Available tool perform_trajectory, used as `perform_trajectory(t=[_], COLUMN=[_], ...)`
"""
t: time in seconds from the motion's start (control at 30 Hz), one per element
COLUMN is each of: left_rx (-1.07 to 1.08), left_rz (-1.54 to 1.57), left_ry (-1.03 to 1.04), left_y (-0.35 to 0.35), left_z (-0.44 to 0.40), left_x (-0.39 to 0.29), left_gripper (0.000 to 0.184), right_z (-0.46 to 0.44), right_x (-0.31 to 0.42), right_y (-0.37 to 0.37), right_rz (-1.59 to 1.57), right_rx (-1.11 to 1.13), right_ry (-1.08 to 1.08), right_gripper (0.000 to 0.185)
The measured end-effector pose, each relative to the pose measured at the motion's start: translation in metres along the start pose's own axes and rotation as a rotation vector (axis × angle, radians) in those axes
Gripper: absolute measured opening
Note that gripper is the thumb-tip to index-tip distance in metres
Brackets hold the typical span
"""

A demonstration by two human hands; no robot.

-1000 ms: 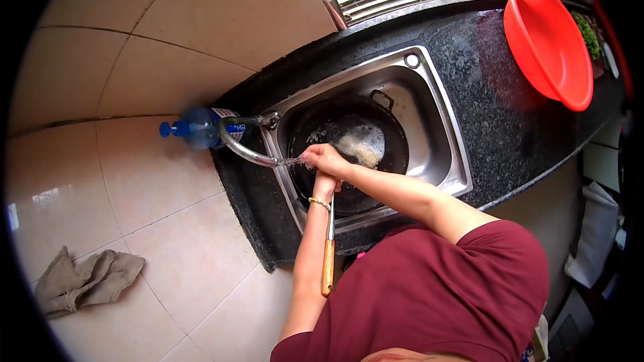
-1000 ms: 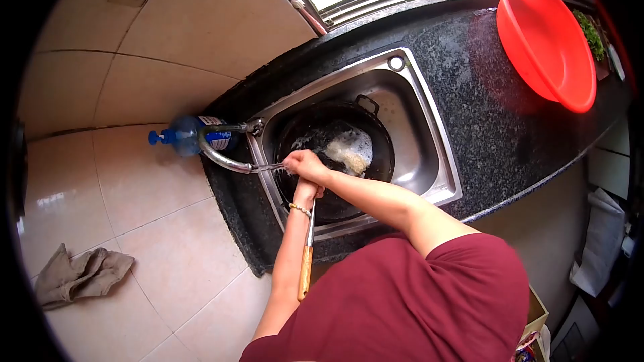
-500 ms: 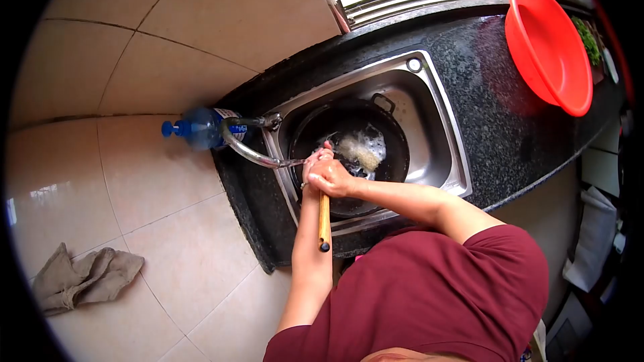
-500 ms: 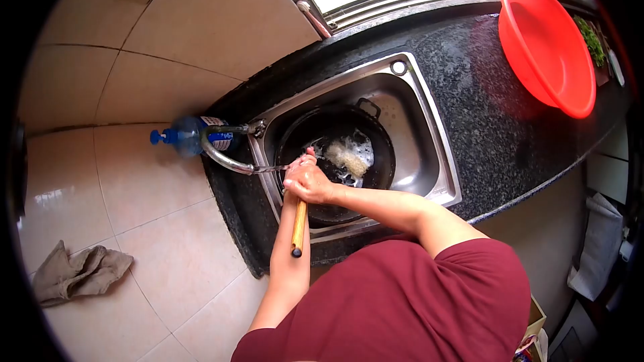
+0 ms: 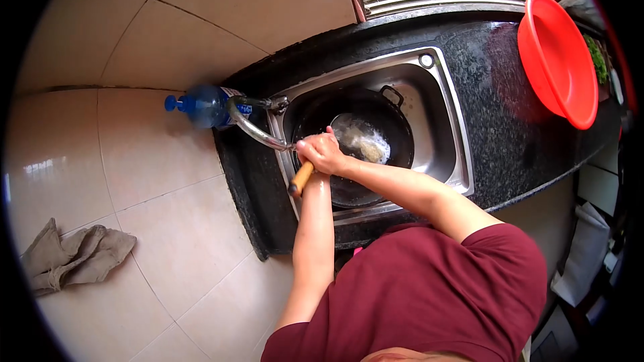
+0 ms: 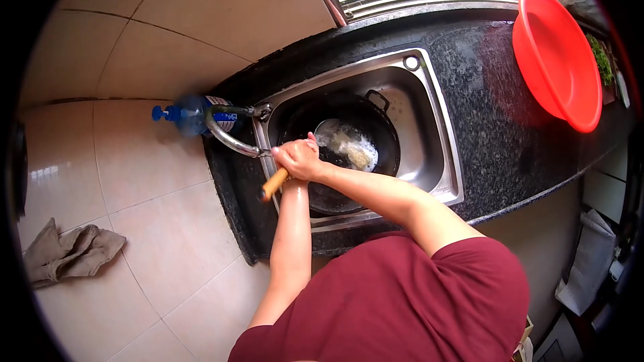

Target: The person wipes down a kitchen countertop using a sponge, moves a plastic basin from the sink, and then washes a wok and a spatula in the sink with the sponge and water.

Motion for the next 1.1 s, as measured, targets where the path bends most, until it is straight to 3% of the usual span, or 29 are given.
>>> perform_trajectory(t=[0.07,0.13,0.23,0.27,0.37,0.4,0.47,0.57,0.63,0.67,0.73,0.8,0.9,1.0,1.03,1.1], left_rx=[-0.041,-0.021,0.072,0.115,0.208,0.229,0.248,0.250,0.117,0.219,0.020,0.017,-0.018,-0.072,-0.089,-0.127], left_rz=[-0.179,-0.156,0.129,0.245,0.466,0.486,0.385,-0.041,-0.461,0.141,-0.174,-0.667,-0.962,-1.067,-1.097,-1.055], left_ry=[-0.059,-0.097,-0.084,-0.061,0.036,0.080,0.232,0.611,0.641,0.051,0.184,0.642,0.599,0.513,0.472,0.478], left_y=[-0.004,-0.004,-0.009,-0.008,-0.007,-0.007,-0.011,-0.009,-0.001,0.005,0.010,0.021,0.023,0.020,0.019,0.016], left_z=[-0.007,-0.008,-0.001,0.006,0.026,0.027,0.024,0.032,0.048,0.067,0.099,0.126,0.146,0.155,0.158,0.168], left_x=[-0.007,-0.012,-0.017,-0.017,-0.013,-0.011,-0.006,-0.021,-0.021,0.001,-0.011,-0.038,-0.028,-0.023,-0.021,-0.026], left_gripper=[0.026,0.027,0.028,0.029,0.031,0.031,0.032,0.034,0.025,0.024,0.034,0.040,0.041,0.043,0.044,0.044], right_z=[-0.022,-0.033,-0.029,-0.012,0.006,0.008,0.015,0.014,0.010,0.010,0.008,0.010,0.018,0.017,0.015,0.007], right_x=[-0.009,-0.015,0.002,0.010,0.043,0.035,0.042,0.029,-0.006,-0.026,-0.078,-0.093,-0.100,-0.100,-0.091,-0.099], right_y=[-0.012,-0.012,0.006,0.013,0.021,0.029,0.015,-0.007,-0.007,-0.006,0.009,0.007,-0.003,0.012,0.006,0.003], right_rz=[0.025,0.163,0.178,0.256,0.066,-0.146,-0.109,0.229,0.409,0.507,0.592,0.682,0.620,0.487,0.432,0.233], right_rx=[-0.167,-0.133,-0.123,-0.316,-0.131,0.007,0.035,-0.069,-0.074,-0.072,0.137,0.212,0.068,0.151,0.063,0.052], right_ry=[0.019,0.048,-0.027,-0.144,-0.200,-0.167,-0.188,-0.286,-0.253,-0.193,0.003,0.030,0.075,0.133,0.088,0.323], right_gripper=[0.045,0.041,0.034,0.036,0.035,0.034,0.026,0.017,0.034,0.041,0.051,0.055,0.066,0.063,0.052,0.045])
Point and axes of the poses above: each hand's wrist, its own z-axis away from the middle knuckle, its own y-axis out of the palm, x = y × z, the point moved 9 cm from there along -z, towards the middle knuckle, and after that the axes turned 9 degrees about z, right-handed, at the moved point
